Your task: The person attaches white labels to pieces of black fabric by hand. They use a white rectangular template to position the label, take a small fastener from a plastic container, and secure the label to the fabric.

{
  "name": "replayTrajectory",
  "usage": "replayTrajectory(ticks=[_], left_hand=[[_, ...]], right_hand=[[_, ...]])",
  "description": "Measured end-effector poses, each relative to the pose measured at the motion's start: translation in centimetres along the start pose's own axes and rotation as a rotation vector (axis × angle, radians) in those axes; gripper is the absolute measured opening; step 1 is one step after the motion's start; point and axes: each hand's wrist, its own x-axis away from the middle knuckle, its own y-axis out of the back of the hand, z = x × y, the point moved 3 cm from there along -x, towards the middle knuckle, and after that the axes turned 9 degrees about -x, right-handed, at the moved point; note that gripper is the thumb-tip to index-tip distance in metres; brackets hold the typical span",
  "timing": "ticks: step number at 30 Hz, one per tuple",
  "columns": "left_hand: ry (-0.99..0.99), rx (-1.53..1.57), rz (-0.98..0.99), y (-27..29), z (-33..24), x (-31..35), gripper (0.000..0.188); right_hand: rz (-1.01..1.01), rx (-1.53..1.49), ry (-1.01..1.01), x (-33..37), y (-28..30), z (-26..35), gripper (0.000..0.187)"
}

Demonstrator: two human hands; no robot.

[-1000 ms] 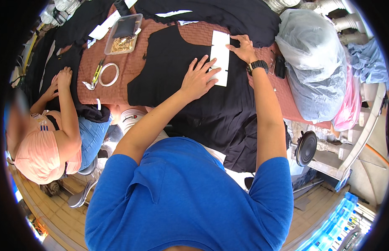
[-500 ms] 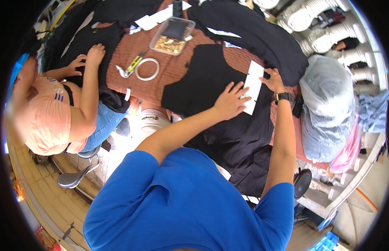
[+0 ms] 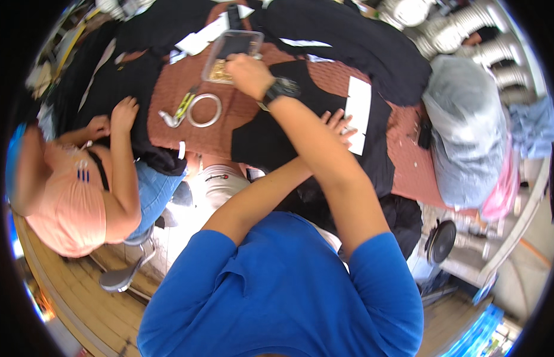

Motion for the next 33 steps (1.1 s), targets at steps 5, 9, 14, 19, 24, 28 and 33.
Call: replayTrajectory(ticks=[5,9,14,19,24,28,33], left_hand=[[0.052,0.033,0.071,1.9,0.1,-0.4,0.041],[0.028,0.017,0.063,1.2,-0.4,-0.6,0.039],[0.042,0.005,0.082,1.1,0.0,-0.6,0.040],[0.046,0.029,0.084,1.4,-0.3,-0.5,0.042],[0.047,0.025,-0.003,-0.4,0.0,0.0,0.044],[0.016,0.102,-0.017,-1.2,0.4,0.6,0.054],[0.078,-0.105,0.238,0.6,-0.5,-0.9,0.052]], right_hand=[[-0.038,0.001,-0.035,-2.3,-3.0,0.0,0.015],[-0.013,-0.060,-0.101,-2.0,-3.7,-1.3,0.012],[0.025,-0.168,-0.130,-2.3,-3.4,-0.9,0.015],[-0.276,-0.433,-0.052,-0.7,0.0,-0.4,0.010],[-0.310,-1.367,-0.334,6.0,6.5,0.3,0.017],[-0.399,-1.519,-0.590,13.2,10.8,-1.3,0.025],[-0.491,-1.372,-0.727,20.2,13.8,-3.5,0.021]])
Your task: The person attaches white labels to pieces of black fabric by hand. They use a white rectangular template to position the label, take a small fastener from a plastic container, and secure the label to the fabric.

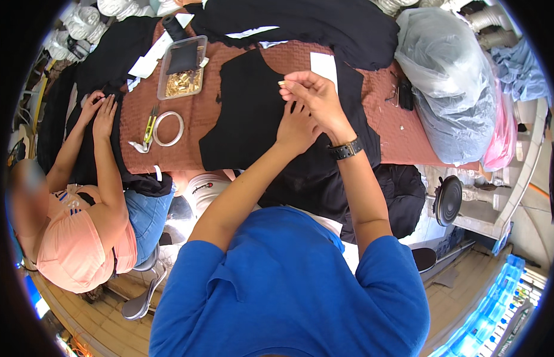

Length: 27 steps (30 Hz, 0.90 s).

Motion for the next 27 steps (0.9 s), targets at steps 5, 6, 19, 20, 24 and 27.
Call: replayTrajectory(ticks=[5,6,19,20,24,27], left_hand=[[-0.016,0.028,-0.089,0.8,0.0,0.4,0.044],[-0.010,0.049,-0.109,0.8,-0.1,0.3,0.042],[-0.031,-0.002,-0.120,1.0,-0.3,0.1,0.043],[-0.032,-0.004,-0.121,1.0,-0.3,0.2,0.043],[-0.034,-0.010,-0.118,1.0,-0.4,0.1,0.043],[-0.035,-0.015,-0.122,0.9,-0.3,0.1,0.043]], right_hand=[[-0.050,0.012,0.079,3.0,4.4,0.4,0.016],[-0.039,0.020,0.106,3.5,5.0,0.6,0.016],[-0.185,0.077,0.204,7.2,9.5,0.4,0.014],[-0.188,0.076,0.211,7.3,9.6,0.4,0.014],[-0.199,0.072,0.228,7.6,9.9,0.5,0.014],[-0.200,0.104,0.266,7.6,10.1,0.5,0.013]])
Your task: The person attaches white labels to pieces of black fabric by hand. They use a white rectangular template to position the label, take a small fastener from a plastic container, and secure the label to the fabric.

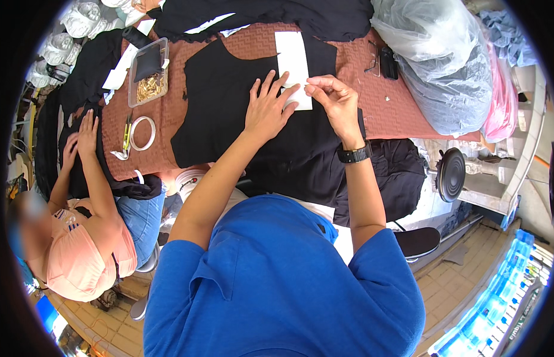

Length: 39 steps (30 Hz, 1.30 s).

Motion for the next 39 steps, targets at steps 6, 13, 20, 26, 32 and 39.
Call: replayTrajectory(ticks=[6,13,20,26,32,39], left_hand=[[-0.005,0.007,0.023,0.0,0.0,0.0,0.044],[-0.001,0.000,0.034,-0.2,0.0,0.1,0.043],[-0.007,-0.005,0.039,-0.3,0.0,0.0,0.043],[-0.032,-0.030,0.024,0.0,-0.2,0.0,0.042],[-0.139,-0.013,0.037,0.2,-0.2,-0.7,0.043],[-0.147,0.036,0.044,-0.2,0.0,-1.4,0.038]], right_hand=[[-0.011,-0.011,0.027,-1.3,1.7,-0.6,0.014],[0.287,0.826,0.101,-4.4,2.4,0.4,0.016],[0.520,1.098,0.290,-5.7,0.4,-1.7,0.026],[0.438,0.858,0.248,-5.8,2.2,-1.6,0.031],[0.227,0.797,0.232,-3.1,3.8,-1.8,0.031],[0.251,0.804,0.364,-3.1,3.9,-3.4,0.034]])
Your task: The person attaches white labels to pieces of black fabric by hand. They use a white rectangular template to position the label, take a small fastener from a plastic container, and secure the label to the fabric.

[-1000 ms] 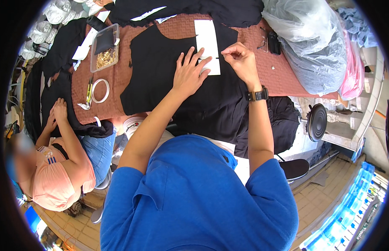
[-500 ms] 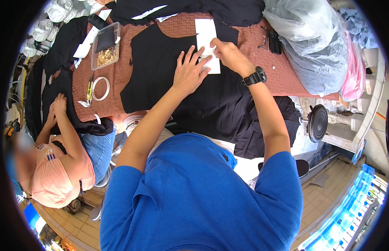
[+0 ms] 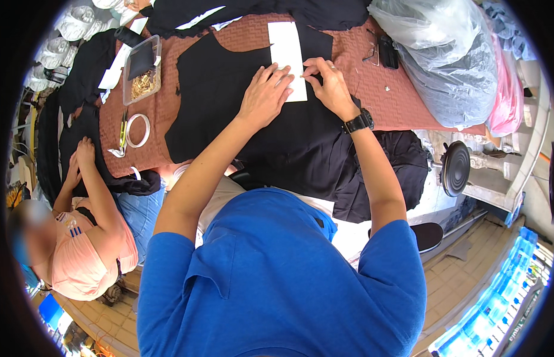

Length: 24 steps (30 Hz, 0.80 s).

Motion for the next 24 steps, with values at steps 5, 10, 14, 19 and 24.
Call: replayTrajectory(ticks=[5,10,14,19,24], left_hand=[[-0.006,-0.059,-0.033,0.1,-0.4,-0.4,0.037],[-0.022,-0.078,-0.029,-0.1,-0.4,-0.4,0.039],[-0.031,-0.111,-0.010,0.0,-0.6,-0.5,0.040],[-0.034,-0.129,-0.040,0.1,-0.8,-0.5,0.036],[-0.023,-0.103,-0.046,0.1,-0.9,-0.5,0.037]], right_hand=[[0.034,-0.002,0.009,-0.3,0.3,0.0,0.035],[0.028,-0.051,-0.039,-0.1,0.2,-0.8,0.036],[-0.065,-0.177,-0.174,0.2,0.1,-1.6,0.033],[-0.088,-0.212,-0.245,-0.1,-0.1,-1.8,0.033],[-0.086,-0.193,-0.255,0.1,-0.3,-2.2,0.033]])
